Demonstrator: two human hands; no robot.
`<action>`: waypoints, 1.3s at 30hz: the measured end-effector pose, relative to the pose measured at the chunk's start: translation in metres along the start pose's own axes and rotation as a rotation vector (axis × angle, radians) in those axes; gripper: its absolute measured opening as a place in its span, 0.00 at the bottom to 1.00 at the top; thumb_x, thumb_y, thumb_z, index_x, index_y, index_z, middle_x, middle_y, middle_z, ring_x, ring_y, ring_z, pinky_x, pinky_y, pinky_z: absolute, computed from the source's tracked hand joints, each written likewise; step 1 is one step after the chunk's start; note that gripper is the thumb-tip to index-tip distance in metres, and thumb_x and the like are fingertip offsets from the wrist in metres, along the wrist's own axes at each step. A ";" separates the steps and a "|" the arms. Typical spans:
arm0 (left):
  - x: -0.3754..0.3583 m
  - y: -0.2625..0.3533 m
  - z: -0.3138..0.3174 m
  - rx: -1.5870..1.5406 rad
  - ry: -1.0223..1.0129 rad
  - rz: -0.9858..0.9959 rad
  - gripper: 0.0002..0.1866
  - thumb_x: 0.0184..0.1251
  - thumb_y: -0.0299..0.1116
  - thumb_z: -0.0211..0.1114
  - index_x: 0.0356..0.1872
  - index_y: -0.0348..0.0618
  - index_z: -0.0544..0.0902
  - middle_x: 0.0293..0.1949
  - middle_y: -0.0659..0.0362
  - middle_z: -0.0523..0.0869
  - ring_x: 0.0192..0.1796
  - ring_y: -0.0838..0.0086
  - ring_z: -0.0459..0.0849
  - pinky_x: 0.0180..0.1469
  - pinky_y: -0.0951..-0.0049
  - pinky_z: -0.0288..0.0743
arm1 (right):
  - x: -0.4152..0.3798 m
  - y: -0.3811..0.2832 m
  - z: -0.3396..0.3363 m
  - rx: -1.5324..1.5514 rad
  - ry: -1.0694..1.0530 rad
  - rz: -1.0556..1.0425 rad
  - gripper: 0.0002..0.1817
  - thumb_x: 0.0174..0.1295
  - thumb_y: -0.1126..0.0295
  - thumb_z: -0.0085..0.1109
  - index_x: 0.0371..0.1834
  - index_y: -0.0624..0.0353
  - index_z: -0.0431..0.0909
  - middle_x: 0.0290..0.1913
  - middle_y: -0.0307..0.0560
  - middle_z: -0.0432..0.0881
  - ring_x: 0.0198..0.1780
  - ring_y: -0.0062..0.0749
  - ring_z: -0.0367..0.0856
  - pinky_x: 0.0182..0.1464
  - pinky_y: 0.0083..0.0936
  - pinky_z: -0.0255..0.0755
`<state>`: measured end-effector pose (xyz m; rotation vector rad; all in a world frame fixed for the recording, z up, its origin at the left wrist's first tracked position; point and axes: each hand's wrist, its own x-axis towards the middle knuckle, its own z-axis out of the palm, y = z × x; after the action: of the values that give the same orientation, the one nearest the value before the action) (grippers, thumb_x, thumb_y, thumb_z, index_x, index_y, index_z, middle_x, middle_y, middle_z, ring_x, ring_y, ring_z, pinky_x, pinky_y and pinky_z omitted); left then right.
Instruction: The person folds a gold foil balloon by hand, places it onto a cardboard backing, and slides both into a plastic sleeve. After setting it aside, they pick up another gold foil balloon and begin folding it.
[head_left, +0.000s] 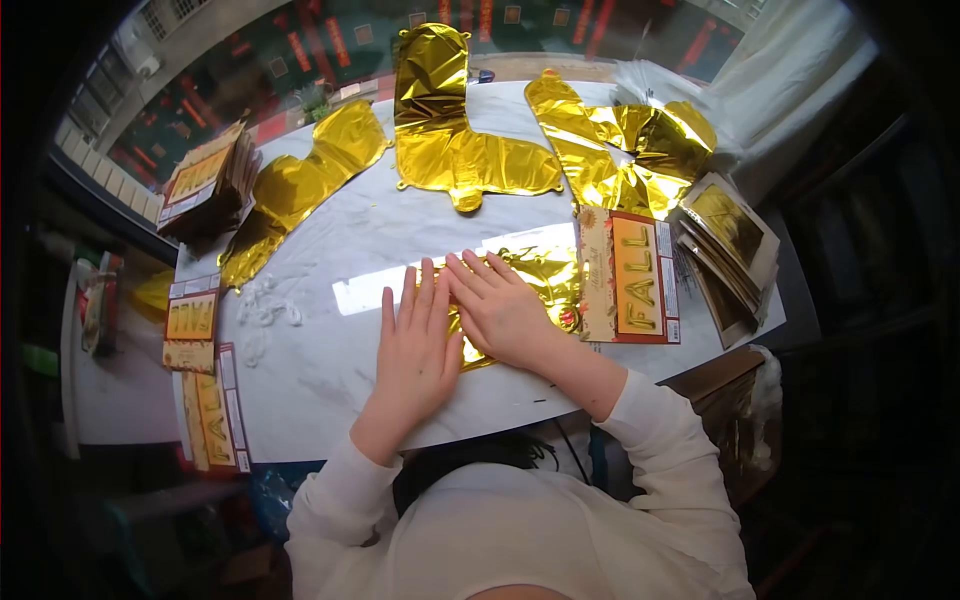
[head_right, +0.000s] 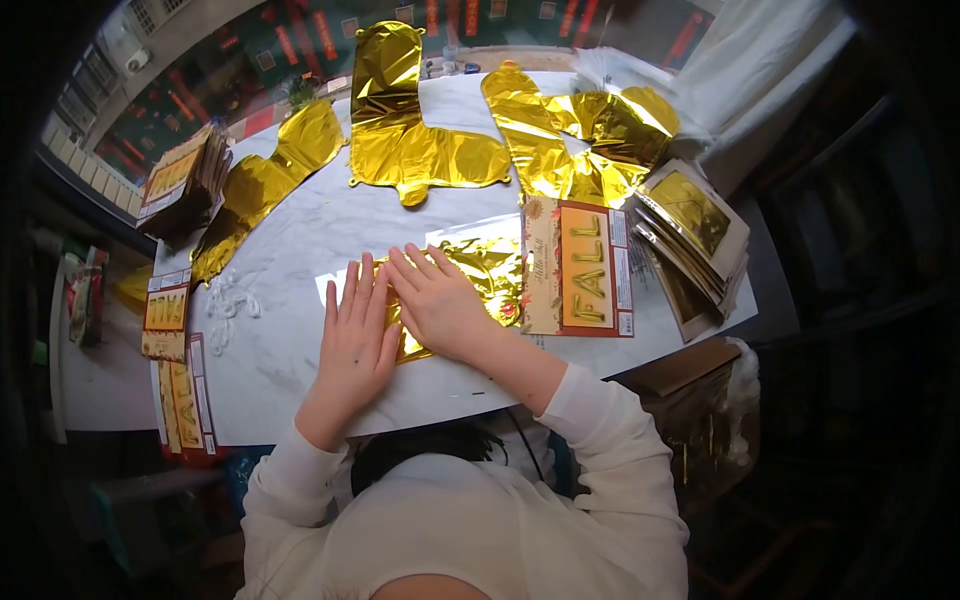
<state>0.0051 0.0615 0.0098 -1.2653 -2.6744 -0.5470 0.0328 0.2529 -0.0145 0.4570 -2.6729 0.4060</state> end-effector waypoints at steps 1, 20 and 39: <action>0.003 -0.006 0.007 0.013 0.001 -0.004 0.39 0.76 0.40 0.58 0.82 0.30 0.61 0.84 0.40 0.59 0.87 0.47 0.54 0.85 0.37 0.39 | 0.000 0.000 0.001 0.000 0.000 -0.004 0.27 0.72 0.66 0.58 0.73 0.65 0.75 0.76 0.59 0.76 0.79 0.54 0.72 0.81 0.50 0.61; 0.005 -0.015 0.021 0.039 -0.039 -0.029 0.40 0.72 0.39 0.58 0.81 0.29 0.62 0.84 0.39 0.60 0.87 0.46 0.55 0.85 0.39 0.45 | -0.014 0.015 -0.034 -0.056 -0.121 0.205 0.30 0.78 0.61 0.56 0.75 0.72 0.70 0.75 0.65 0.75 0.80 0.53 0.68 0.84 0.48 0.56; 0.003 -0.015 0.020 0.023 -0.030 -0.037 0.39 0.74 0.38 0.54 0.83 0.30 0.59 0.85 0.41 0.57 0.87 0.48 0.54 0.86 0.44 0.44 | -0.147 0.057 -0.140 -0.132 -0.091 0.311 0.38 0.57 0.54 0.81 0.68 0.65 0.80 0.69 0.60 0.82 0.72 0.54 0.79 0.77 0.47 0.70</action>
<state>-0.0076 0.0630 -0.0118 -1.2304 -2.7255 -0.5047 0.1855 0.3894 0.0334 0.0196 -2.8442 0.2982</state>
